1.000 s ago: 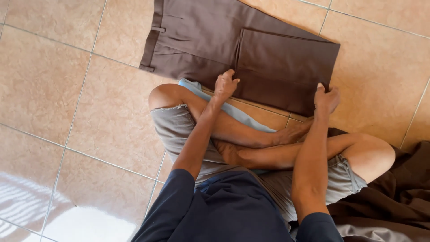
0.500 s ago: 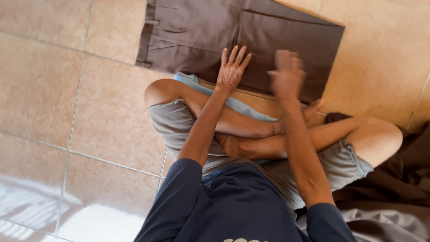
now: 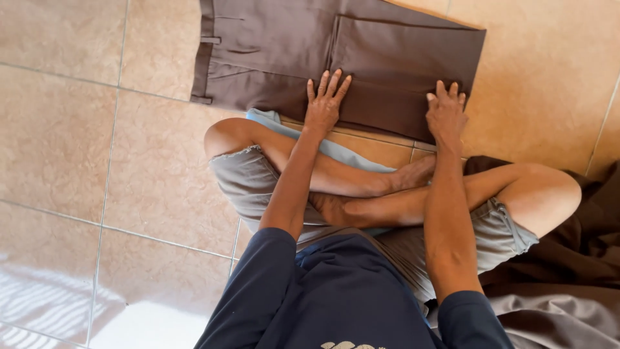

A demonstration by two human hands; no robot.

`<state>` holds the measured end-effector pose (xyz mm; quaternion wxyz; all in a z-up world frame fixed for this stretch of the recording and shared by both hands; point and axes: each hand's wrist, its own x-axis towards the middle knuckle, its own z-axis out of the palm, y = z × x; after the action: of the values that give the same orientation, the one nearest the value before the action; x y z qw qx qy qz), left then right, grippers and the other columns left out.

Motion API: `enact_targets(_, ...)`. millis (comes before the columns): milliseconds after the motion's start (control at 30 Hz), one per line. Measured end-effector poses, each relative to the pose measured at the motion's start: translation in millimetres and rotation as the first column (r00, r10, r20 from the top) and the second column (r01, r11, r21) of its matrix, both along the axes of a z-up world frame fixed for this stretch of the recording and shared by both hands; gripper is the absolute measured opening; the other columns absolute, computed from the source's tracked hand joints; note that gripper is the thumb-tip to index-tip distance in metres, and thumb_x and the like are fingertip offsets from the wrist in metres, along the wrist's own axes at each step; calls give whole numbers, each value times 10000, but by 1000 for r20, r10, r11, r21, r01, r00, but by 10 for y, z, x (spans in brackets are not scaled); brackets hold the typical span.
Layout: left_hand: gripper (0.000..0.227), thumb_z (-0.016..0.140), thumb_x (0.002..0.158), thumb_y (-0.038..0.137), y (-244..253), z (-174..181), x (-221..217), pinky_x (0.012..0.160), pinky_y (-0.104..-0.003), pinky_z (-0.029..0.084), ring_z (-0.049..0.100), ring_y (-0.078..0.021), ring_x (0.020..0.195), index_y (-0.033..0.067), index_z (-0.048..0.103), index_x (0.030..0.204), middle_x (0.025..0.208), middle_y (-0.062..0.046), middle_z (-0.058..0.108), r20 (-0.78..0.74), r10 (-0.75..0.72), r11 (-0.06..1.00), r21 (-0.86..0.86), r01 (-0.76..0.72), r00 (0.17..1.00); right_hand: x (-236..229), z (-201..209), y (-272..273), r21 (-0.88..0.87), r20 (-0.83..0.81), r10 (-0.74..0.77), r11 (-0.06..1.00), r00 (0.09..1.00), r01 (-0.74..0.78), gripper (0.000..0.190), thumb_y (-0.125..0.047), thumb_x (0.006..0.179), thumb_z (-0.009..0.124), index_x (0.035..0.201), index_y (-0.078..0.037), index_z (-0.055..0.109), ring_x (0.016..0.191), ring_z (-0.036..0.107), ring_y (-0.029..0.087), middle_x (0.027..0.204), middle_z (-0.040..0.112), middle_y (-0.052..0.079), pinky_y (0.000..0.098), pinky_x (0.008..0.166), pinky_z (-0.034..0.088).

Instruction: Folding multiple pairs of brown trousers while sitting on a tiled floor.

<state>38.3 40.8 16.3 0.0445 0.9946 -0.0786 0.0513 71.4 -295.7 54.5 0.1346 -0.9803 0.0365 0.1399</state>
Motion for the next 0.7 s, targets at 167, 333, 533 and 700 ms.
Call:
enact_targets(167,757,521,1046,84,-12,3,11,1234,-677,187,201,-318,1581,371,196,1667,1722,-12,190,-12,-5,1000,-25,5,1000,-104,324,354,-39,507,2,999,862,21,786,-357,1070,746,1636,-88,270,1397,413,512,1556,424,278,713,1016,427)
enact_targets(333,756,526,1043,108,-10,-79,22,1229,-692,178,192,-327,1582,373,193,1667,1725,-18,182,-10,-22,999,-44,21,1000,-135,79,659,-91,366,0,995,931,36,635,-451,1092,585,1617,-185,347,1445,354,478,1599,326,247,711,1016,387)
enact_targets(533,730,490,1044,95,-1,24,14,1227,-696,166,190,-336,1582,357,211,1666,1724,-28,188,-52,-20,998,-59,16,998,215,-1090,-602,25,239,-563,818,791,574,976,-462,908,891,1534,-81,246,1152,627,400,1288,589,175,620,813,535)
enact_targets(700,751,505,1014,93,1,15,39,1227,-711,150,182,-339,1586,360,230,1660,1725,-30,189,-78,-8,996,-86,1,997,343,-47,118,322,413,-495,864,764,386,372,-253,786,842,1131,-212,708,872,758,293,918,752,23,485,679,602)
